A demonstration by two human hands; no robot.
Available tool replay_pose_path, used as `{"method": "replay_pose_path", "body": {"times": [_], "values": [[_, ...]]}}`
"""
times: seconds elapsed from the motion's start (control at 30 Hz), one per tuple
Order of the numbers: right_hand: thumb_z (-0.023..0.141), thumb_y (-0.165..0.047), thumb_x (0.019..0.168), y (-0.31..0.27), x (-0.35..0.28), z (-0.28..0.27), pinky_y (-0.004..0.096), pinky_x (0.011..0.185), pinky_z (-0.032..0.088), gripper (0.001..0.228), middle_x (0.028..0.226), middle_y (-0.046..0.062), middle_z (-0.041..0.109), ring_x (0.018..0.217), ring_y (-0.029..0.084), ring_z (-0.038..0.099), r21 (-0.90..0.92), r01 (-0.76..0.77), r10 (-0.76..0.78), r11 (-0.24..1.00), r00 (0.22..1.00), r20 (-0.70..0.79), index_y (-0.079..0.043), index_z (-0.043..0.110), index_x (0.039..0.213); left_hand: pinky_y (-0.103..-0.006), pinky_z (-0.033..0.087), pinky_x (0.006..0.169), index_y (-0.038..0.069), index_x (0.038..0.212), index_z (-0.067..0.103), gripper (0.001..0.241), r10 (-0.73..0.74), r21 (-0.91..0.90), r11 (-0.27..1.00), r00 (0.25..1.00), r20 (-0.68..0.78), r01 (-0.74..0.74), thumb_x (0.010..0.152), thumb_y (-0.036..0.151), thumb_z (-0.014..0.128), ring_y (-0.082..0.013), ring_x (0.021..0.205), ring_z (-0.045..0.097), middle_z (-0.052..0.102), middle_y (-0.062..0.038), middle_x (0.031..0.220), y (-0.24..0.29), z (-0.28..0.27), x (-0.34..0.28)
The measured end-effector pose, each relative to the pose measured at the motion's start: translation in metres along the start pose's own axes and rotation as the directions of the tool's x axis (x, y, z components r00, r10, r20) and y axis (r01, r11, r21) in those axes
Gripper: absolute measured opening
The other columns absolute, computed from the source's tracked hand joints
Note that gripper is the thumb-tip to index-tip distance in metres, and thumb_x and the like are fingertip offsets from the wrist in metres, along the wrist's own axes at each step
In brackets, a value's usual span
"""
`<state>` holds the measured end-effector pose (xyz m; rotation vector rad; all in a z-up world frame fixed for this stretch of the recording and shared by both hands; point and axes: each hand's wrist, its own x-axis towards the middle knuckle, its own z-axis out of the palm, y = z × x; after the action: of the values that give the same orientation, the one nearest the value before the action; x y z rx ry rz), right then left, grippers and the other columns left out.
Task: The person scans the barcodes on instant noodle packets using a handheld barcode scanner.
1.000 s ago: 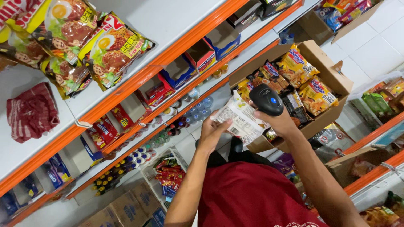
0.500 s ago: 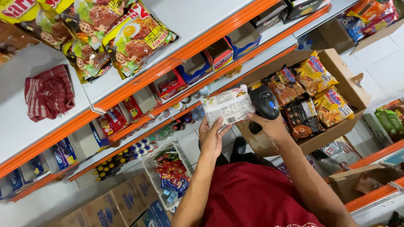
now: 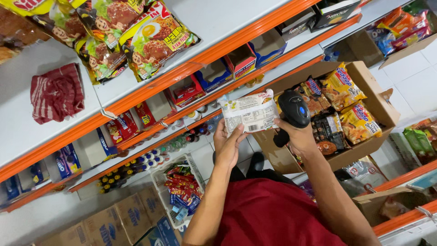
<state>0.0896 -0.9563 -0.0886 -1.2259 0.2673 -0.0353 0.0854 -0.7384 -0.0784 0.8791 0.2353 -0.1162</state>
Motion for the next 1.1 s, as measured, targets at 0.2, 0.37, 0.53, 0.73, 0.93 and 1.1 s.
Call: {"method": "replay_pose_path", "body": {"times": [0.2,0.37,0.53,0.73,0.93,1.1], "values": [[0.072,-0.009,0.094,-0.025,-0.014,0.001,0.033,0.071,0.060,0.023,0.090,0.007,0.073,0.076,0.018,0.074,-0.288,-0.051,0.091,0.956,0.988,0.127,-0.002,0.064,0.114,-0.0419,0.058,0.100,0.008,0.137,0.048,0.047,0.062,-0.057,0.996,0.994,-0.092,-0.067,0.095,-0.001,0.066,-0.0213,0.119,0.066,0.064,-0.009,0.132,0.002,-0.006,0.012],[0.080,-0.016,0.087,-0.029,-0.041,0.023,0.033,0.064,0.058,0.021,0.074,0.009,0.076,0.066,0.016,0.072,-0.565,0.008,0.152,0.825,0.960,0.236,0.000,0.070,0.098,-0.0401,0.057,0.100,0.010,0.139,0.048,0.050,0.067,-0.108,0.991,0.987,-0.144,-0.083,0.094,0.000,0.067,-0.0204,0.120,0.065,0.065,-0.009,0.132,0.004,-0.006,0.016],[0.082,-0.022,0.080,-0.038,-0.053,0.053,0.033,0.065,0.061,0.025,0.075,0.011,0.078,0.066,0.016,0.075,-0.616,-0.128,0.308,0.777,0.931,0.195,-0.002,0.073,0.091,-0.0371,0.058,0.097,0.007,0.140,0.048,0.050,0.085,-0.125,0.986,0.983,-0.165,-0.107,0.095,0.000,0.069,-0.0207,0.118,0.066,0.065,-0.011,0.131,0.008,-0.007,0.013],[0.085,-0.024,0.078,-0.047,-0.053,0.073,0.035,0.071,0.057,0.034,0.086,0.012,0.075,0.077,0.019,0.074,-0.710,0.211,0.096,0.671,0.926,0.365,-0.003,0.072,0.101,-0.0378,0.060,0.096,0.006,0.137,0.049,0.050,0.127,-0.113,0.982,0.972,-0.200,-0.151,0.093,0.001,0.070,-0.0219,0.116,0.067,0.066,-0.011,0.129,0.019,-0.012,0.009],[0.085,-0.021,0.081,-0.018,-0.050,0.096,0.032,0.073,0.057,0.033,0.086,0.007,0.077,0.078,0.014,0.069,-0.617,0.248,0.054,0.747,0.902,0.427,-0.002,0.072,0.104,-0.0351,0.057,0.097,0.007,0.137,0.051,0.053,0.196,-0.103,0.967,0.936,-0.294,-0.235,0.089,-0.002,0.071,-0.0204,0.115,0.067,0.067,-0.011,0.127,0.046,-0.027,-0.018],[0.083,-0.017,0.082,0.024,-0.035,0.123,0.032,0.083,0.058,0.046,0.099,0.003,0.077,0.091,0.013,0.070,-0.324,0.113,0.075,0.939,0.853,0.517,-0.002,0.069,0.123,-0.0412,0.053,0.109,0.002,0.124,0.063,0.035,0.811,0.595,0.523,0.572,-0.125,-0.611,0.091,-0.008,0.068,-0.0306,0.127,0.065,0.068,-0.017,0.133,0.071,-0.054,-0.060]]}}
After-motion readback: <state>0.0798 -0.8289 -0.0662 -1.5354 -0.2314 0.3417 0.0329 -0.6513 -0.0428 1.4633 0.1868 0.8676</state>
